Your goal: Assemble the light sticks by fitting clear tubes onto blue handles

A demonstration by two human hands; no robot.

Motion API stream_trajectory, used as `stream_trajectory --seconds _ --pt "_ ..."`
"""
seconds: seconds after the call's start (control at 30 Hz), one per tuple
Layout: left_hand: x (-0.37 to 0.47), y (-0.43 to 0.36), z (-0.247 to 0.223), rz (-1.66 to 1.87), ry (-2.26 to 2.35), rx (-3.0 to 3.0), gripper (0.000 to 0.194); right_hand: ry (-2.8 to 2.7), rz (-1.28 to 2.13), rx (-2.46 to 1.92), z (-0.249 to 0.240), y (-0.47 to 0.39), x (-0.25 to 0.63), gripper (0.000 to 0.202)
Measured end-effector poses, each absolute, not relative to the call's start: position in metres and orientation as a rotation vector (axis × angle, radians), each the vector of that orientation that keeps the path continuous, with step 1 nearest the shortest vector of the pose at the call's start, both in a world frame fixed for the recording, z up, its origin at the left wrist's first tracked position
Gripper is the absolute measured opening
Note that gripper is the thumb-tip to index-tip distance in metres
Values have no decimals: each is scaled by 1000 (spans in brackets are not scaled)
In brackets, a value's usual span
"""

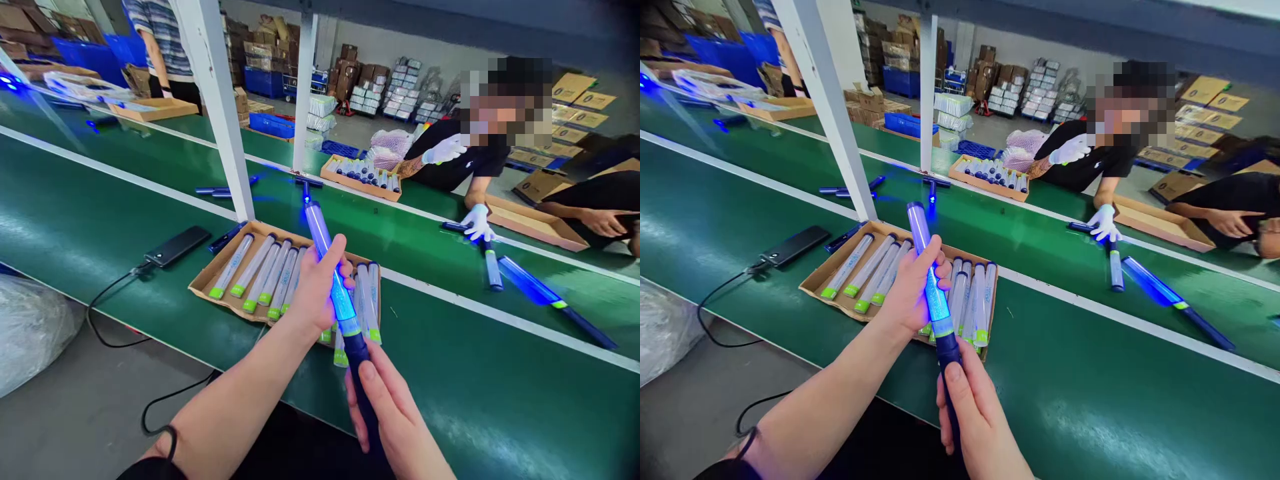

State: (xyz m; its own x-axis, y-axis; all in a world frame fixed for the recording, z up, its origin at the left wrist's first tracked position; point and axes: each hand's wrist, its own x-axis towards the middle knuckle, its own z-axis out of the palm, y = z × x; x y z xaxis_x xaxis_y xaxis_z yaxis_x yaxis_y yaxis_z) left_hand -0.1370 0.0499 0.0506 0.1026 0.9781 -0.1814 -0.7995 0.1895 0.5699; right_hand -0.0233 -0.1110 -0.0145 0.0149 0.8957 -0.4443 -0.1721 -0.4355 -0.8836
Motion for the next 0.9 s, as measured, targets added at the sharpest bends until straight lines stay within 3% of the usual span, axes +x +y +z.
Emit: stream_trajectory --seconds 0.73,0.9 --pt "-122 53 29 1236 740 373 37 -864 1409 -1696 -14 -112 -40 88" --pt "-112 57 29 1237 755 421 45 -875 1480 -1621 -25 -114 -31 85"
